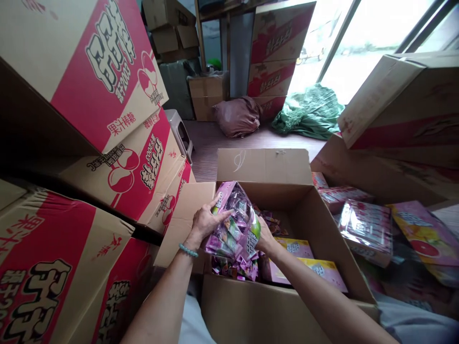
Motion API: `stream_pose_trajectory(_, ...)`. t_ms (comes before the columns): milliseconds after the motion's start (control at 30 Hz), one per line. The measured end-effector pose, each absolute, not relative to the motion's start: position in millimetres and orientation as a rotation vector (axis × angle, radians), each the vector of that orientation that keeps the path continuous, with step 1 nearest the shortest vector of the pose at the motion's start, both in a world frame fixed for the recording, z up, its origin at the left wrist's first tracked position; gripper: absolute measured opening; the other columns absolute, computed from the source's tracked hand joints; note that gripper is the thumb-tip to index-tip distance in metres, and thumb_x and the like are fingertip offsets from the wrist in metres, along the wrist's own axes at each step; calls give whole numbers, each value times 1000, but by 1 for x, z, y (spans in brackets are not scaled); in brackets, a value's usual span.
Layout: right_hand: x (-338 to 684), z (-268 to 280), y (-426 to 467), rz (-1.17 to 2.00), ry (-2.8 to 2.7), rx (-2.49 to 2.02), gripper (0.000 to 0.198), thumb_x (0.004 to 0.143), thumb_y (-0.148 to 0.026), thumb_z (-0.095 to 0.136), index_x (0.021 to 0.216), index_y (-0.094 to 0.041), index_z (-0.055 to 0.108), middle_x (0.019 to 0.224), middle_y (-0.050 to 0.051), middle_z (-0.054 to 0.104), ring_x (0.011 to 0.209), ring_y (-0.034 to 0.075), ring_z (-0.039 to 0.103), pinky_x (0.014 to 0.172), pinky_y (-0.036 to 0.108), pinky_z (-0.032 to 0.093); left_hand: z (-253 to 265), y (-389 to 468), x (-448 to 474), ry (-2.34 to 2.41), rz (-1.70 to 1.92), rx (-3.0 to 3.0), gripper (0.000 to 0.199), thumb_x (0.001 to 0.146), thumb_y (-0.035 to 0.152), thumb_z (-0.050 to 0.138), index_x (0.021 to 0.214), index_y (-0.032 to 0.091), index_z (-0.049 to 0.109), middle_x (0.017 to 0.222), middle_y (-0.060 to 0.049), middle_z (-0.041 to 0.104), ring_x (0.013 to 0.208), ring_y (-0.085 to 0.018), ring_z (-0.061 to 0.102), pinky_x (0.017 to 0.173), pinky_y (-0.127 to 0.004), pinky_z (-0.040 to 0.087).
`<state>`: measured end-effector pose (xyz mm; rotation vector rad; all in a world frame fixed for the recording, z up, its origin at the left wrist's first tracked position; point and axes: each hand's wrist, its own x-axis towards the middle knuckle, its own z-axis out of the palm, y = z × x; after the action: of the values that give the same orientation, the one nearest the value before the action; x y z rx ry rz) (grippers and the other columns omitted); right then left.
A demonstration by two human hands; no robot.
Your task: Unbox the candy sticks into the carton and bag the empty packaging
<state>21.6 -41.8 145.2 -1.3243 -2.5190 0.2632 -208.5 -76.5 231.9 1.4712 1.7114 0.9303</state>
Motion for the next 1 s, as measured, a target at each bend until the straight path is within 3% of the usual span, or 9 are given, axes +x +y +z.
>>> stream_pose_trajectory(167, 57, 115, -45, 241, -2745, -1991, 96, 61, -28, 80, 148, -31, 41, 160, 18, 25, 144, 52, 15, 106, 67, 23, 244, -86, -190, 2054, 1133, 1827, 75, 75, 59, 71, 141, 29, 54, 98, -8, 57, 84, -22, 62, 80, -33, 51)
stream_pose_trajectory(233, 68, 106, -57, 356, -2708, -2120, 95, 64, -35, 80, 149, -32, 39, 162, 18, 17, 145, 52, 11, 107, 67, 21, 241, -87, -183, 2008, 1251, 1850, 73, 78, 57, 70, 143, 29, 51, 100, -7, 54, 86, -20, 61, 80, -30, 51)
stream_pose_trajectory(400, 76, 101, -90, 466, -2615, -2098, 70, 80, -39, 69, 145, -27, 46, 161, 18, 21, 148, 40, 19, 108, 59, 30, 220, -82, -168, 1891, 969, 1941, 65, 77, 53, 71, 137, 31, 58, 104, -8, 56, 92, -22, 60, 83, -31, 51)
stream_pose_trajectory(600, 81, 109, -107, 514, -2530, -2075, 58, 84, -35, 66, 139, -20, 54, 158, 21, 29, 146, 38, 25, 108, 53, 36, 207, -79, -162, 2014, 672, 1810, 74, 73, 68, 66, 136, 30, 59, 104, -11, 61, 94, -26, 63, 84, -35, 51)
stream_pose_trajectory(733, 85, 122, -119, 573, -2501, -2055, 52, 85, -33, 66, 134, -21, 58, 157, 19, 32, 145, 35, 29, 111, 53, 34, 211, -79, -160, 2106, 774, 1764, 78, 75, 73, 60, 138, 28, 57, 102, -12, 63, 92, -26, 64, 82, -34, 51)
stream_pose_trajectory(1000, 84, 134, -132, 644, -2357, -1974, 41, 86, -32, 62, 124, -15, 66, 148, 22, 44, 137, 36, 42, 108, 48, 38, 226, -79, -171, 2105, 936, 1676, 72, 76, 67, 64, 136, 28, 59, 108, -13, 67, 98, -27, 66, 87, -35, 51)
